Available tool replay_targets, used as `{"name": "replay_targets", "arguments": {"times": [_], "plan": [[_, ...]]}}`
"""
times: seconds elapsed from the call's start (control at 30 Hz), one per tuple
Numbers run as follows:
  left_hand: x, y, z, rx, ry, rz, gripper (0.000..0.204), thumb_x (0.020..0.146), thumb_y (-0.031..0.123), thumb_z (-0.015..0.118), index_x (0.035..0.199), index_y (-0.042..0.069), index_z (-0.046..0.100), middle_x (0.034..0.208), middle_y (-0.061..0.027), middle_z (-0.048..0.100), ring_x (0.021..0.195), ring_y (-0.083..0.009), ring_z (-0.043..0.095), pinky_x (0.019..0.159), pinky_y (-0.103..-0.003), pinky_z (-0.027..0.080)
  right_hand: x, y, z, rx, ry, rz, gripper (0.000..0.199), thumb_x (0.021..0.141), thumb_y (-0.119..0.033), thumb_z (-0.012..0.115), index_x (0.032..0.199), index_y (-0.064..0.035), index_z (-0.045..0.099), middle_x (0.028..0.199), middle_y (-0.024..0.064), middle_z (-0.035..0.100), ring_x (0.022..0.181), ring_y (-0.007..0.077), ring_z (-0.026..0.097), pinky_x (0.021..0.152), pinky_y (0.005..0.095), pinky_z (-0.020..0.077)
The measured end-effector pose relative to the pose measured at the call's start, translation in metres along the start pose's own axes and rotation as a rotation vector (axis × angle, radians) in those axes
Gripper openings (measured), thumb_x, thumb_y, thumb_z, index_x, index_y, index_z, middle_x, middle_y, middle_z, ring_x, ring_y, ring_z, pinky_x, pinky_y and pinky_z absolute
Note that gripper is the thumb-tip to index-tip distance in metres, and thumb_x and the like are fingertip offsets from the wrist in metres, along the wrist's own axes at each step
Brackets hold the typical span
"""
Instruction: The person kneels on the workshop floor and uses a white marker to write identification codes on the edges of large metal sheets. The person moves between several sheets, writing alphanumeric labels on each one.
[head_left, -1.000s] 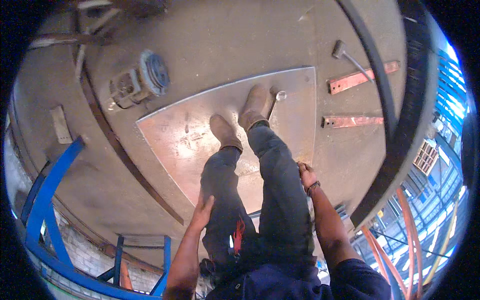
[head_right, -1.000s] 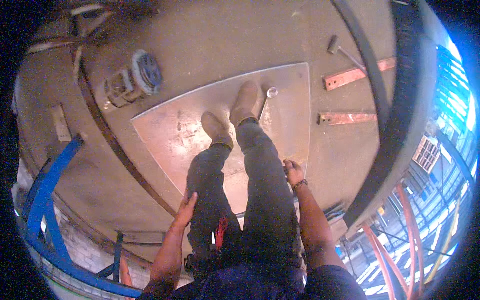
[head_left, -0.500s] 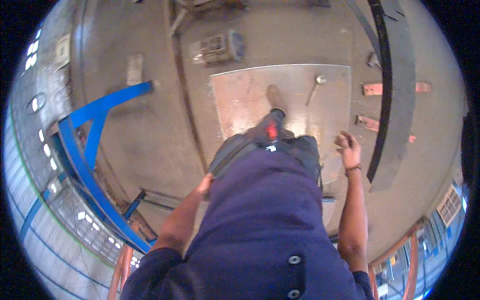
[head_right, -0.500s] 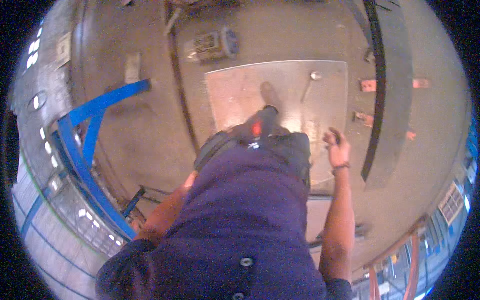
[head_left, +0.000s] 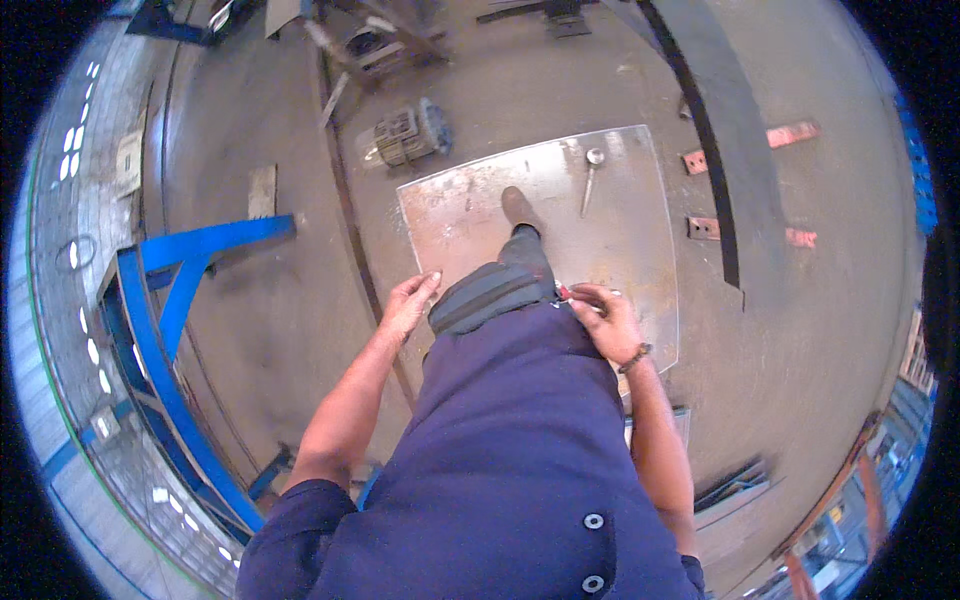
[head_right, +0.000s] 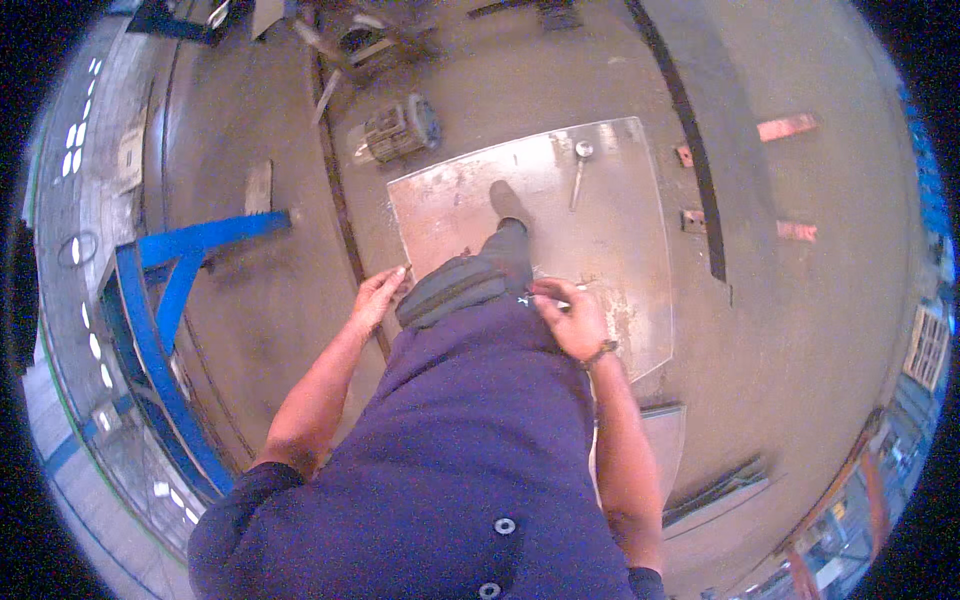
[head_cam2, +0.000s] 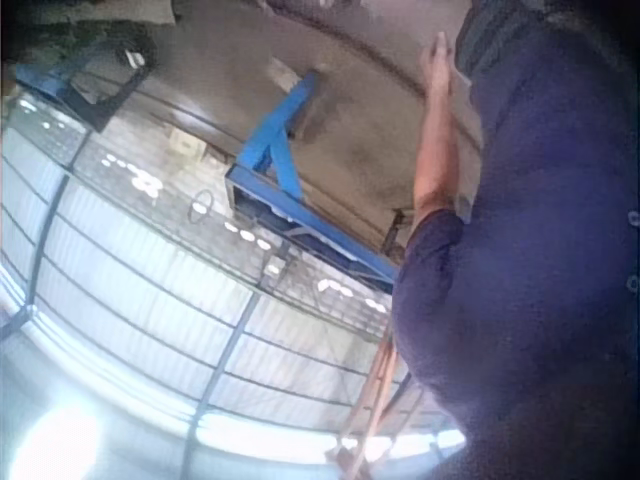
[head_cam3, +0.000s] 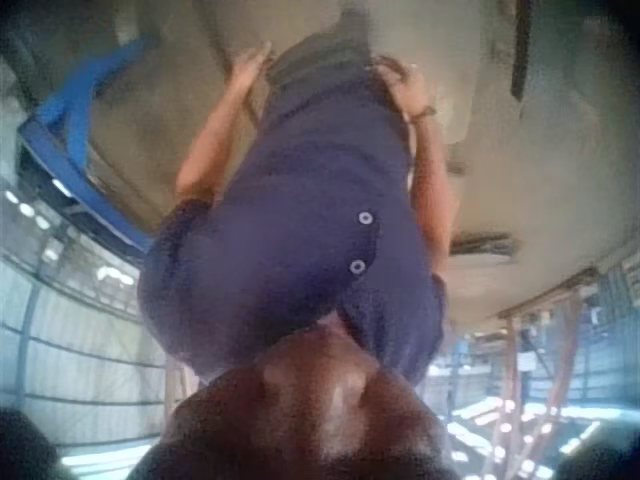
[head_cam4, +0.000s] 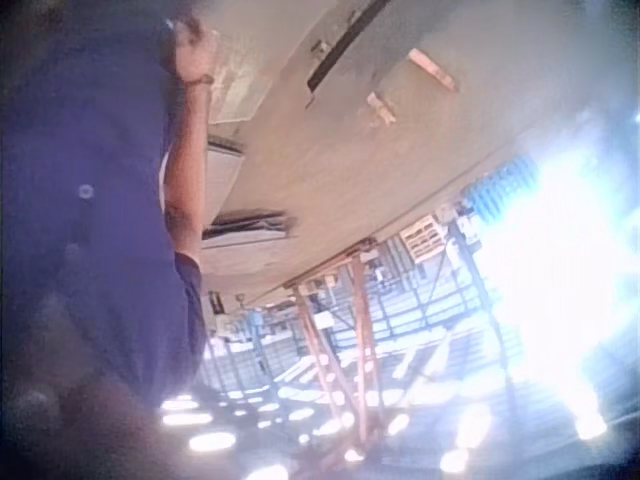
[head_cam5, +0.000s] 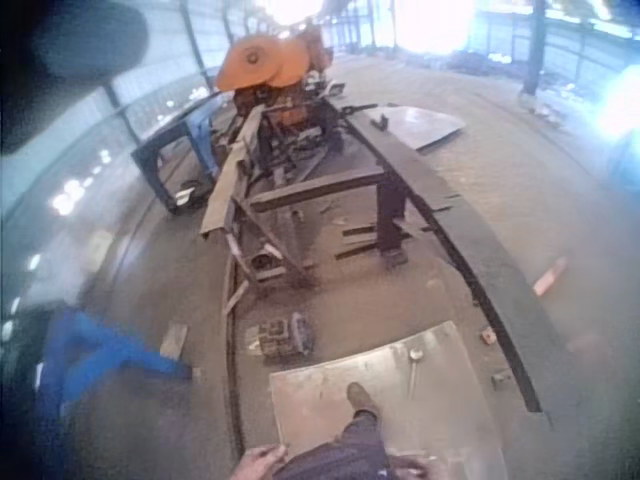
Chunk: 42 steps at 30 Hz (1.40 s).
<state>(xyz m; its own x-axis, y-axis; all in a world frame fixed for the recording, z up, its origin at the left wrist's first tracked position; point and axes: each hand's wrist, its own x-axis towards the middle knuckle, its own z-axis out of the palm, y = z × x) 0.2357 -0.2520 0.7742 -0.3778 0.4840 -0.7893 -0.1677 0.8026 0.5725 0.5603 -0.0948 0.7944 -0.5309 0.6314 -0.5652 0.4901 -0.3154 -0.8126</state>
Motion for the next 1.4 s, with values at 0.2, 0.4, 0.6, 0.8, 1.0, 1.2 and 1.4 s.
{"name": "replay_targets", "arguments": {"times": [0.2,0.4,0.6,0.8,1.0,1.2,1.4], "plan": [[-0.023,0.055,0.064,0.509,-0.237,0.59,0.043,0.084,0.03,0.076,0.118,0.006,0.069,0.124,-0.0122,0.063,0.117,-0.0252,0.058,0.103,-0.037,0.043,-0.015,0.011,0.014,-0.248,0.021,-0.157,0.043,0.09,-0.012,0.06,0.133,-0.0111,0.055,0.133,0.0195,0.055,0.123,0.0328,0.054,0.106,0.0407,0.041],[-0.022,0.08,0.125,0.704,-0.23,0.94,0.045,0.078,0.03,0.078,0.117,0.01,0.07,0.12,-0.0135,0.063,0.114,-0.0305,0.059,0.098,-0.041,0.046,-0.019,0.006,-0.026,-0.471,0.127,-0.032,0.024,0.088,-0.023,0.062,0.104,-0.0058,0.068,0.113,0.021,0.064,0.115,0.0359,0.057,0.1,0.0451,0.0446],[-0.011,0.112,0.159,0.725,-0.347,1.197,0.045,0.076,0.03,0.078,0.115,0.009,0.07,0.117,-0.0142,0.063,0.11,-0.033,0.059,0.095,-0.042,0.046,-0.044,-0.04,-0.042,-0.668,0.319,0.031,0.026,0.084,-0.024,0.059,0.098,-0.0058,0.069,0.096,0.0213,0.07,0.089,0.0377,0.069,0.08,0.0485,0.0551],[-0.003,0.133,0.165,0.738,-0.45,1.367,0.033,0.077,0.025,0.078,0.105,0.008,0.072,0.109,-0.012,0.064,0.103,-0.0307,0.059,0.089,-0.041,0.044,-0.048,-0.086,-0.035,-0.383,0.31,-0.216,0.027,0.084,-0.022,0.06,0.106,-0.006,0.064,0.099,0.0201,0.07,0.095,0.0384,0.066,0.084,0.0484,0.0517],[0.008,0.155,0.166,0.83,-0.556,1.303,0.028,0.076,0.021,0.079,0.102,0.015,0.074,0.107,-0.0049,0.063,0.109,-0.0254,0.056,0.096,-0.041,0.039,-0.032,-0.034,-0.029,-0.168,0.374,-0.134,0.033,0.085,-0.024,0.063,0.113,-0.0075,0.057,0.104,0.0206,0.067,0.101,0.039,0.063,0.087,0.0483,0.0498],[-0.003,0.174,0.17,1.181,-0.651,1.414,0.033,0.077,0.031,0.078,0.107,0.019,0.073,0.106,-0.003,0.06,0.115,-0.0239,0.053,0.107,-0.05,0.027,-0.024,0.005,-0.002,-0.141,0.355,-0.162,0.032,0.088,-0.023,0.061,0.114,-0.0047,0.065,0.107,0.0196,0.066,0.104,0.0379,0.062,0.091,0.0451,0.0491],[-0.008,0.167,0.181,1.225,-0.696,1.347,0.032,0.079,0.031,0.075,0.107,0.016,0.069,0.108,-0.0061,0.059,0.117,-0.0276,0.052,0.108,-0.053,0.026,-0.027,0.016,0.0,-0.01,0.371,-0.157,0.031,0.09,-0.02,0.06,0.114,-0.0013,0.064,0.108,0.0191,0.067,0.106,0.0361,0.063,0.094,0.0422,0.0495]]}}
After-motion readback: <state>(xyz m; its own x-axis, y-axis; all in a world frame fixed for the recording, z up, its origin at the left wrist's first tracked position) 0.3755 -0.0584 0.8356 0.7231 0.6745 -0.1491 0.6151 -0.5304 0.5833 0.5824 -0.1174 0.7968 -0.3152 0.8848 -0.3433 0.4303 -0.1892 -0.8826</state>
